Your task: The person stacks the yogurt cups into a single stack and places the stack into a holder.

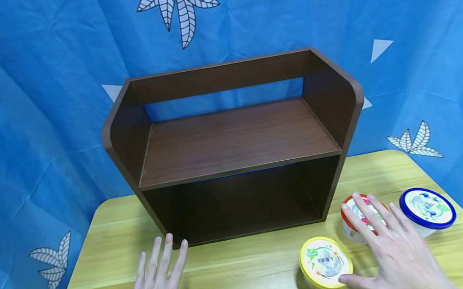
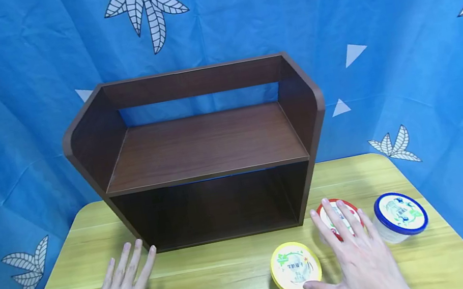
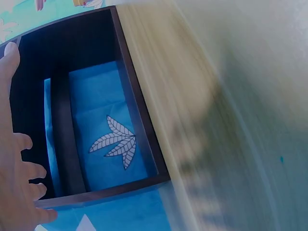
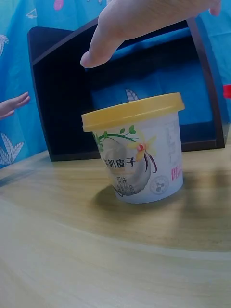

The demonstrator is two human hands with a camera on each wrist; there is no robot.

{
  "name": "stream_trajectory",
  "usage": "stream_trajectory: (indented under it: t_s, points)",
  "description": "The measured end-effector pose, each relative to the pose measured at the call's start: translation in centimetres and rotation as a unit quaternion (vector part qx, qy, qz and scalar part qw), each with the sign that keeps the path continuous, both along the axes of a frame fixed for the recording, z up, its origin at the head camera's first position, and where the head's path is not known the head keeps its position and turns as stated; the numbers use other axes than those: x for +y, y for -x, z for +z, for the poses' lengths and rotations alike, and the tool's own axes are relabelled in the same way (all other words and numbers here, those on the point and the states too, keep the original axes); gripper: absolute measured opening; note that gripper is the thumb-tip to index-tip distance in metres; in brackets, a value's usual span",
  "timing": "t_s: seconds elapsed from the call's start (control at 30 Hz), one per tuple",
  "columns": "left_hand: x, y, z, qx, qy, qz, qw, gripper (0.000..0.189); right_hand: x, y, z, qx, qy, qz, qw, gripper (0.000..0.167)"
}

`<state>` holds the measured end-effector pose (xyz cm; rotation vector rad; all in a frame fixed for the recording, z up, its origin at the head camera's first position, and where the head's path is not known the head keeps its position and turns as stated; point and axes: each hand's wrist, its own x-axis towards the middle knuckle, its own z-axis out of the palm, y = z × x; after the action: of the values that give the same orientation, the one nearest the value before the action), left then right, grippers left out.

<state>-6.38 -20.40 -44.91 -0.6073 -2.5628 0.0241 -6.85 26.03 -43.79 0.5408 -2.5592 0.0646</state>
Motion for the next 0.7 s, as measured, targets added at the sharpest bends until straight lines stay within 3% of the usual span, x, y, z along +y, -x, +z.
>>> stream_trajectory:
  t_s: [0.33,0.57,0.7]
  points:
    - [0.8,0.1,-1.1,-0.003,-0.008,-0.016,0.9998,0.130,0.8,-0.2,0.6,-0.001,0.015,-0.011,0.9998,0.128]
    - [1.8,0.7,-2.4,-0.017,-0.056,-0.042,0.9974,0.126,2.1,-0.6,-0.1,-0.017,0.033,-0.033,0.9988,0.126]
    - [2.5,1.0,-3.0,-0.037,-0.081,-0.057,0.9944,0.127,2.8,-0.8,-0.6,-0.037,0.070,-0.051,0.9955,0.126]
